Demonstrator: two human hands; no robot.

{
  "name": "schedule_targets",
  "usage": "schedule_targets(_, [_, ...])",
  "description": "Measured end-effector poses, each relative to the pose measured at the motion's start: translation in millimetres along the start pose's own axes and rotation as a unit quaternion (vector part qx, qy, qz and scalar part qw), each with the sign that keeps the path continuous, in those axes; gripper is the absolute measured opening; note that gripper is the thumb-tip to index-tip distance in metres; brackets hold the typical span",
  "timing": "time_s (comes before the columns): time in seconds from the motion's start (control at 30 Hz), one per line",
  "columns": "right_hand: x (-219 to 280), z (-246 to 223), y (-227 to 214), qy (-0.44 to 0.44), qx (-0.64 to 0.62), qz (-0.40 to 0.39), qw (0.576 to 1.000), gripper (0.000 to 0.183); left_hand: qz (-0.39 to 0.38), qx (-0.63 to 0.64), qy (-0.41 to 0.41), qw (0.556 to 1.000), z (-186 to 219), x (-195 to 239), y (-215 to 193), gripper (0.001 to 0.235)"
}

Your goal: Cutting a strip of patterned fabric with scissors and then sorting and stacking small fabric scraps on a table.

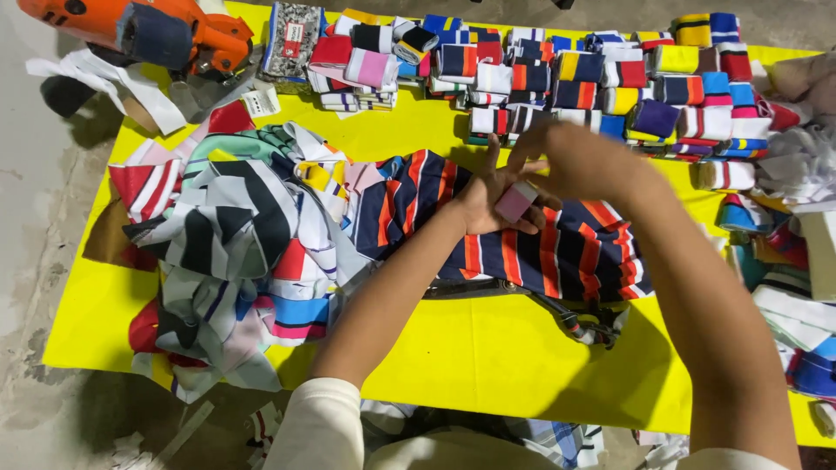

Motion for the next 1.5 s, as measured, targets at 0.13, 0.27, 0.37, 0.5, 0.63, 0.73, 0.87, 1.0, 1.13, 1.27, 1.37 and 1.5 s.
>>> schedule_targets(0.13, [14.9, 0.5, 43.2, -0.042, 0.109, 0.028, 0.993, 0.023, 0.002, -0.024, 0.021, 0.999, -5.1, 4.3, -3.7, 0.116])
schedule_targets(0.27, [17.2, 14.6, 42.6, -0.040, 0.098, 0.013, 0.994, 0.025, -0.013, -0.052, 0.004, 0.999, 1.4, 9.4, 13.2, 0.106])
schedule_targets(0.37, [13.8, 25.3, 46.8, 0.007, 0.056, -0.027, 0.998, 0.019, -0.012, -0.066, -0.009, 0.998, 5.1, 24.8, 44.2, 0.104])
schedule_targets(0.5, [3.1, 36.1, 40.0, 0.021, -0.035, -0.085, 0.996, 0.021, -0.023, -0.063, -0.020, 0.998, 7.2, 26.0, 51.7, 0.095])
schedule_targets(0.63, [3.1, 31.4, 5.1, 0.024, -0.080, -0.081, 0.993, 0.030, -0.059, -0.040, -0.046, 0.996, 2.4, 20.7, 31.0, 0.092])
schedule_targets(0.73, [-10.7, 39.3, -20.1, 0.010, -0.068, 0.028, 0.997, 0.024, -0.027, -0.117, -0.052, 0.991, 4.0, 19.2, 30.1, 0.066])
schedule_targets(0.87, [-45.3, 46.1, -21.7, 0.021, -0.003, 0.088, 0.996, 0.018, -0.025, -0.143, -0.059, 0.988, 2.9, 21.1, 38.5, 0.060])
schedule_targets(1.0, [-87.4, 66.9, -2.9, 0.011, 0.016, 0.060, 0.998, 0.025, -0.033, -0.142, -0.042, 0.989, 3.9, 23.7, 42.3, 0.040])
schedule_targets(1.13, [-105.7, 70.5, 5.5, 0.036, -0.010, 0.029, 0.999, 0.027, -0.042, -0.144, -0.039, 0.988, 3.7, 23.5, 43.1, 0.038])
schedule_targets(1.27, [-119.0, 82.1, 15.2, 0.049, 0.002, 0.027, 0.998, 0.028, -0.026, -0.154, -0.044, 0.987, 5.5, 25.1, 46.3, 0.034])
schedule_targets(1.37, [-123.5, 86.8, 20.4, 0.063, 0.018, 0.023, 0.998, 0.028, -0.024, -0.159, -0.047, 0.986, 6.2, 25.6, 47.5, 0.035])
schedule_targets(1.5, [-117.6, 80.5, 15.8, 0.084, 0.013, 0.023, 0.996, 0.024, -0.019, -0.164, -0.046, 0.985, 5.7, 25.6, 47.0, 0.032])
Point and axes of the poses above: each hand's wrist, its own x-axis away from the middle knuckle, its own y-axis out of the palm, z = x × y, the point moved 4 cm from there along -x, towards the middle knuckle, and after that the axes turned 1 degree about y, right-handed, at the moved point
